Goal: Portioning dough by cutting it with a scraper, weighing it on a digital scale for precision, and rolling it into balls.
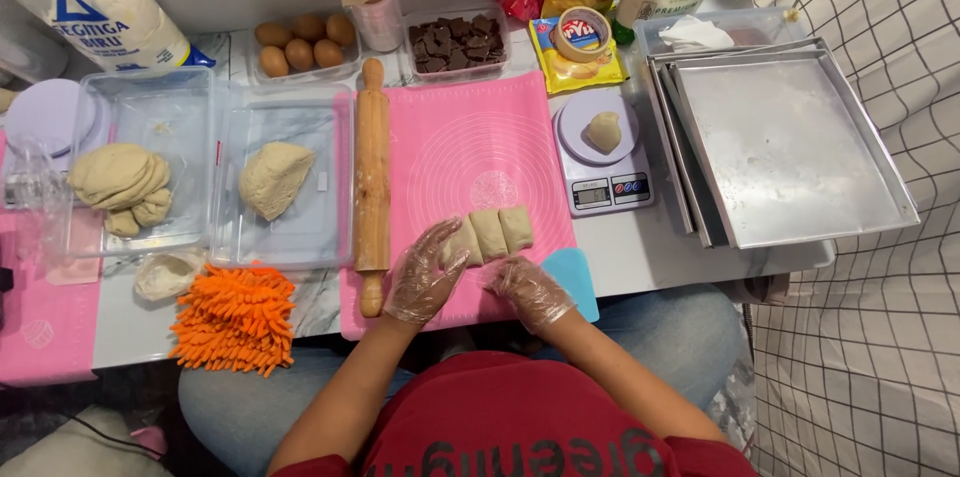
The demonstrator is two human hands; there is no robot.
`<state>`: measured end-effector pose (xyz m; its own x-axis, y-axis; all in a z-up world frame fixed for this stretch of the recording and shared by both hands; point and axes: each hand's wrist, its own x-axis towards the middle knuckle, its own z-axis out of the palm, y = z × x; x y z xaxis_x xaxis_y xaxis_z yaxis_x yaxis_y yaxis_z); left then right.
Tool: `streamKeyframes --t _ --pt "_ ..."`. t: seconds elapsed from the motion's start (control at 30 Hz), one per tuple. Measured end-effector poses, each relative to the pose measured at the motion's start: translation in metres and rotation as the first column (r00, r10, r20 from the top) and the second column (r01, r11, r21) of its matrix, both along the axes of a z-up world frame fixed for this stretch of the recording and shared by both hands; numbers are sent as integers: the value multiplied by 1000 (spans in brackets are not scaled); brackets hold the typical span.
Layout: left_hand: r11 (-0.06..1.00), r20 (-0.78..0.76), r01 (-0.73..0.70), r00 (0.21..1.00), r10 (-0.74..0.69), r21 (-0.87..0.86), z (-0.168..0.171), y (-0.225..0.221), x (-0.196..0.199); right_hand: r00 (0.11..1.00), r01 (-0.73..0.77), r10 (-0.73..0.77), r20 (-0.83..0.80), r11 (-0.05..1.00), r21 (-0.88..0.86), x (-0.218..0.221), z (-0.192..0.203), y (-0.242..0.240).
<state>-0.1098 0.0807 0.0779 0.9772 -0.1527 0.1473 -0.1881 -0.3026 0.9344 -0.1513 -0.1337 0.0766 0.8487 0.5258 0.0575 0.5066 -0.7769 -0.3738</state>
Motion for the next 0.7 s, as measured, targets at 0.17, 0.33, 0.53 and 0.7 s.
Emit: streamKeyframes --t 0.17,0.33,0.53,0.7 --pt "984 -47 69 997 -62 163 25 6 -7 763 510 -154 -627 739 440 14 -20 12" --pt "961 -37 257 966 -254 99 54 -7 -21 927 344 -371 -54 786 514 3 -52 -19" --pt "830 134 439 852 -507 344 -17 -12 -12 989 127 -148 -1 844 521 6 -120 -17" --pt "889 -62 417 909 -413 190 -33 -4 -13 988 -101 78 131 979 178 8 -54 -10"
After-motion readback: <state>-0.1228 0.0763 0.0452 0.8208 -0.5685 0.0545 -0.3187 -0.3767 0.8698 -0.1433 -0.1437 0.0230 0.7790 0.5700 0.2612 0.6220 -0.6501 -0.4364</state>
